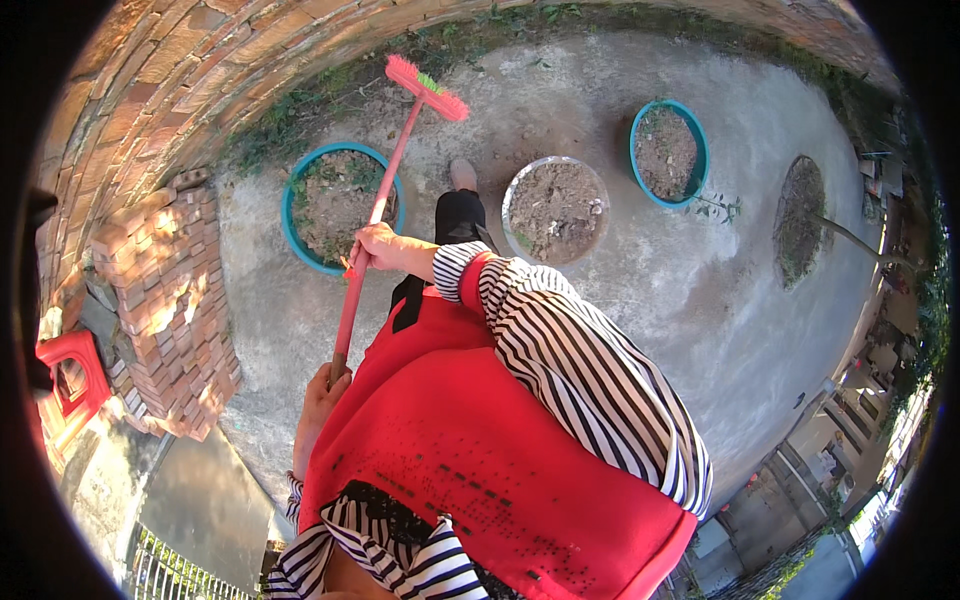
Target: The person sweeps a concrete courtyard using a red broom, moving debris toward a central area. The person walks around the space, sweeping near a brick wall and around several planters.
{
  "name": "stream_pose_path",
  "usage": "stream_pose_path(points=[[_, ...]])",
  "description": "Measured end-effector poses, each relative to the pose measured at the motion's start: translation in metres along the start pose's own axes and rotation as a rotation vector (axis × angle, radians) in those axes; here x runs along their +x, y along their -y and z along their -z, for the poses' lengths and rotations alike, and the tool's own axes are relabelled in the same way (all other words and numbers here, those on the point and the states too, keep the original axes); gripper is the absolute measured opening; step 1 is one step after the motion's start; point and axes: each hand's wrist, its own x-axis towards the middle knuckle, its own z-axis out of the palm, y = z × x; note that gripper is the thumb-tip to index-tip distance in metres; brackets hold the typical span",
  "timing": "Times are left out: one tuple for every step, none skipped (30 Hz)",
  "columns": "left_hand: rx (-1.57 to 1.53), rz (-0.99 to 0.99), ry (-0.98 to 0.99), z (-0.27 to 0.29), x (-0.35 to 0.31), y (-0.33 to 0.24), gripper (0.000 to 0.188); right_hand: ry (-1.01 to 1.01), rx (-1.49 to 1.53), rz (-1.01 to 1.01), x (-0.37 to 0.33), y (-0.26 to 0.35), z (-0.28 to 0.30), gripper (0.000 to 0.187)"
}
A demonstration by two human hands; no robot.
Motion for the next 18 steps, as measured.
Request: stream_pose_path(points=[[-0.046,0.045,0.038,0.001,0.003,-0.005,0.016,-0.033,0.038,0.022,-0.006,0.008,0.008,0.007],[-0.002,0.039,0.077,0.002,0.009,-0.011,0.017,-0.102,0.074,0.032,-0.010,0.016,0.018,0.007],[0.042,0.034,0.116,-0.001,0.019,-0.018,0.018,-0.152,0.098,0.077,-0.013,0.027,0.032,0.006],[0.072,0.022,0.139,-0.002,0.034,-0.026,0.020,-0.170,0.122,0.115,-0.013,0.041,0.048,0.006],[0.106,0.003,0.159,-0.008,0.050,-0.033,0.022,-0.190,0.141,0.110,-0.013,0.055,0.067,0.006],[0.104,-0.016,0.174,-0.018,0.069,-0.041,0.025,-0.144,0.166,0.092,-0.011,0.074,0.088,0.005],[0.129,-0.035,0.190,-0.026,0.092,-0.050,0.027,-0.181,0.180,0.094,-0.006,0.094,0.108,0.004],[0.123,0.000,0.239,-0.037,0.115,-0.060,0.029,-0.218,0.212,0.084,-0.001,0.113,0.130,0.005],[0.228,-0.109,0.280,-0.047,0.139,-0.071,0.030,-0.280,0.231,0.132,0.004,0.133,0.153,0.003],[0.338,-0.167,0.317,-0.059,0.164,-0.082,0.030,-0.365,0.260,0.179,0.010,0.156,0.176,0.002],[0.321,-0.157,0.345,-0.075,0.187,-0.092,0.029,-0.392,0.224,0.186,0.014,0.178,0.200,0.003],[0.337,-0.132,0.339,-0.091,0.207,-0.100,0.029,-0.445,0.199,0.172,0.017,0.196,0.221,0.006],[0.400,-0.172,0.372,-0.106,0.228,-0.109,0.029,-0.500,0.140,0.172,0.024,0.212,0.237,0.010],[0.470,-0.236,0.385,-0.118,0.245,-0.118,0.030,-0.574,0.070,0.164,0.032,0.226,0.246,0.013],[0.633,-0.376,0.297,-0.125,0.257,-0.126,0.030,-0.584,0.069,0.124,0.037,0.234,0.251,0.014],[0.682,-0.447,0.227,-0.121,0.265,-0.135,0.029,-0.529,0.089,0.104,0.046,0.237,0.244,0.013],[0.762,-0.448,0.178,-0.114,0.267,-0.144,0.028,-0.477,0.113,0.079,0.052,0.238,0.233,0.012],[0.869,-0.379,0.160,-0.103,0.264,-0.155,0.028,-0.485,0.120,0.065,0.060,0.231,0.210,0.011]])
